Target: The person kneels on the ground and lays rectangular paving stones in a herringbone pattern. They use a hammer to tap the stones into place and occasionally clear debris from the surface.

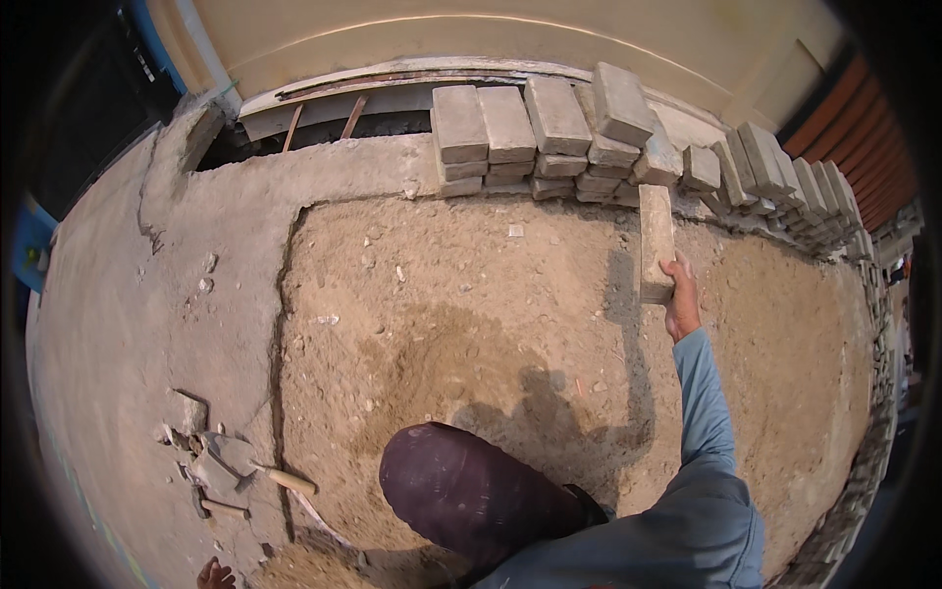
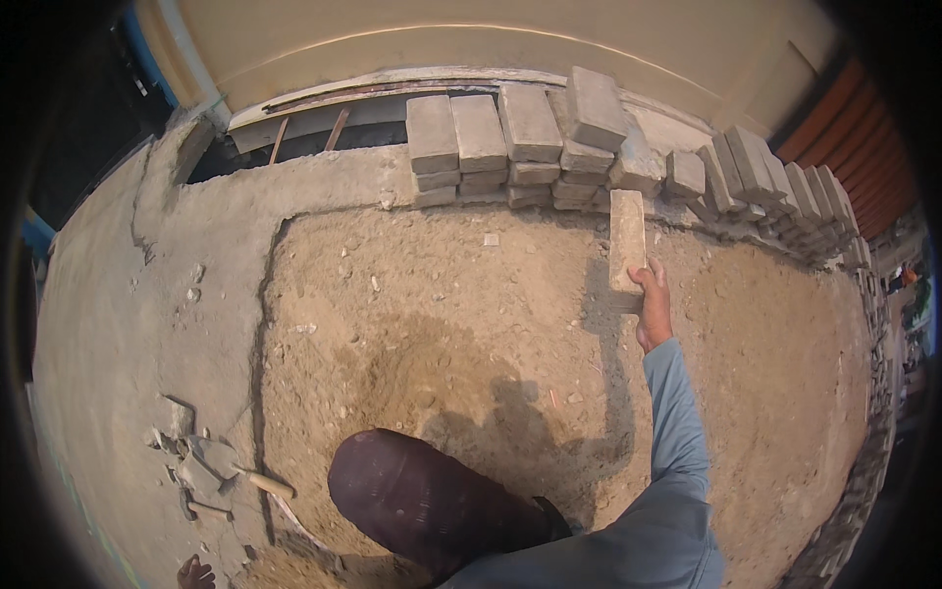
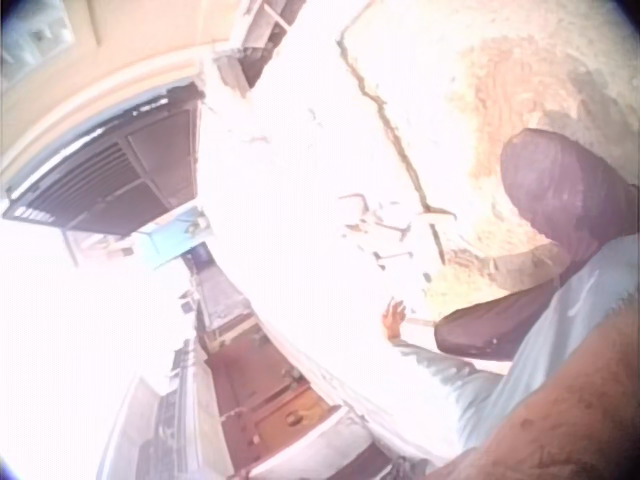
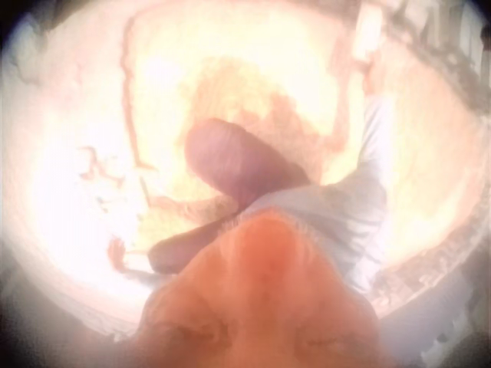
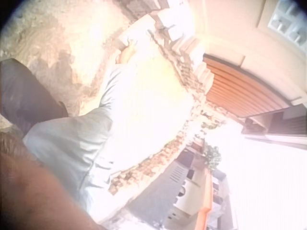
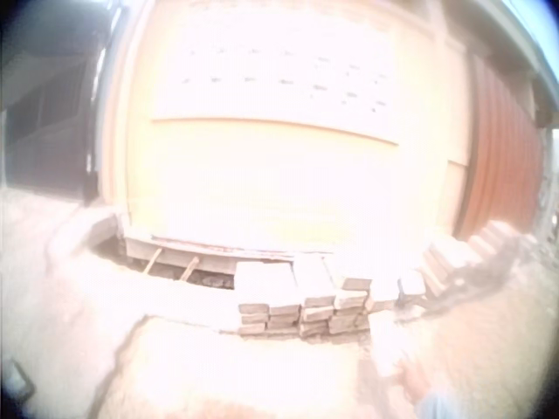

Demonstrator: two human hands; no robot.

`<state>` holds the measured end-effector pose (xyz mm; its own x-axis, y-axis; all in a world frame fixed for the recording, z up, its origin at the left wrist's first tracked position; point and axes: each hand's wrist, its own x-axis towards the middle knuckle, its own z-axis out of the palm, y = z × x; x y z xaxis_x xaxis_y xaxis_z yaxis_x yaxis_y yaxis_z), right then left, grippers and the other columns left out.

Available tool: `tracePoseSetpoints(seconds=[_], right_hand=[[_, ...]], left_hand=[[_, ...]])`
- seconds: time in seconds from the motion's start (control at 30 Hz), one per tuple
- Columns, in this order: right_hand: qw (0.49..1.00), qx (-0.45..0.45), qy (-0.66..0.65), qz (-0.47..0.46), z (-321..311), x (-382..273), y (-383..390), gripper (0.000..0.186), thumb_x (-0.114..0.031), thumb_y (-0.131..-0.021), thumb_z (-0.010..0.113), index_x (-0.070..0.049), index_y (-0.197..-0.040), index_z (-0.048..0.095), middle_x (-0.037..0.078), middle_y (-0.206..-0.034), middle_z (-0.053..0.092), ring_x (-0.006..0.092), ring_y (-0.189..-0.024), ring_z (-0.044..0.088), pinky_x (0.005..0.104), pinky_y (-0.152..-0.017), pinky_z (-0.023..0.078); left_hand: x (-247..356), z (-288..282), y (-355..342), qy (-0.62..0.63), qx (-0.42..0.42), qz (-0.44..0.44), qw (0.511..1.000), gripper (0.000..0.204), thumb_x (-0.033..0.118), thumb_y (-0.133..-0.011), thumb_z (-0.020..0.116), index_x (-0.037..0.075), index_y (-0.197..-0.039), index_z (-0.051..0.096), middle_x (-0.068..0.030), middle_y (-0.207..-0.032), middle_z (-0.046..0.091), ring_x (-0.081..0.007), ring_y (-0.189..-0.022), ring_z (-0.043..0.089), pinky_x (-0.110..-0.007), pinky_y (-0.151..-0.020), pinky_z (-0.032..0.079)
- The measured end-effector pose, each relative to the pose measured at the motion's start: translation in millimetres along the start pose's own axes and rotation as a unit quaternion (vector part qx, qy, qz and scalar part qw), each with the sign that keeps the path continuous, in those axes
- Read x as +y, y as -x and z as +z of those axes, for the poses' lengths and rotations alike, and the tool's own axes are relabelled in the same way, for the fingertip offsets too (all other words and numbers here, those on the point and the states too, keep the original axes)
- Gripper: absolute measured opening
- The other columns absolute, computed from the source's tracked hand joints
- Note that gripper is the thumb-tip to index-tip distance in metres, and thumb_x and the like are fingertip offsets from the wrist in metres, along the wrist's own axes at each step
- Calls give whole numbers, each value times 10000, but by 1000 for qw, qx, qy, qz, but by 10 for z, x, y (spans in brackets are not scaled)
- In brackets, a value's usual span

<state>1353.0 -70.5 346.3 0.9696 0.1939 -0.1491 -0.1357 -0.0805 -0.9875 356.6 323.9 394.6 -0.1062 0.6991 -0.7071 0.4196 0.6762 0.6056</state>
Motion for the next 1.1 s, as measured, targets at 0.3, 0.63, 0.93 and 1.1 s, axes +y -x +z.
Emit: tracePoseSetpoints(seconds=[0.3,0.63,0.93,1.1], right_hand=[[987,-77,101,97,519,1271,719,974,-306,-760,795,-26,-1556,309,259,-1467,417,399,-1363,445,462,-1091,412],[799,-154,554,-177,727,663,-71,538,-431,-973,603,6,-1285,647,217,-1236,584,396,-1238,514,508,-1070,395],[802,175,554,-138,1601,-1347,-2792,1182,-866,-710,644,-46,-1534,427,376,-1515,354,546,-1379,421,596,-1131,342],[800,164,573,-72,1560,-1329,-3072,947,-607,-760,669,-159,-1558,423,332,-1603,287,544,-1417,399,624,-1141,329]], left_hand=[[-36,-622,-111,-486,-124,147,853,602,197,-1077,456,151,-1633,231,-127,-1678,272,-316,-1540,258,-422,-1276,209],[-497,-35,259,-189,7,-54,981,607,229,-1055,504,133,-1607,271,-142,-1664,271,-353,-1541,235,-429,-1271,206],[-956,268,423,-154,35,-82,984,585,239,-1042,521,99,-1575,322,-166,-1625,324,-369,-1516,278,-442,-1256,233],[-1392,378,498,-147,43,-71,986,576,245,-1035,531,80,-1556,351,-179,-1603,354,-378,-1502,302,-449,-1248,249]])
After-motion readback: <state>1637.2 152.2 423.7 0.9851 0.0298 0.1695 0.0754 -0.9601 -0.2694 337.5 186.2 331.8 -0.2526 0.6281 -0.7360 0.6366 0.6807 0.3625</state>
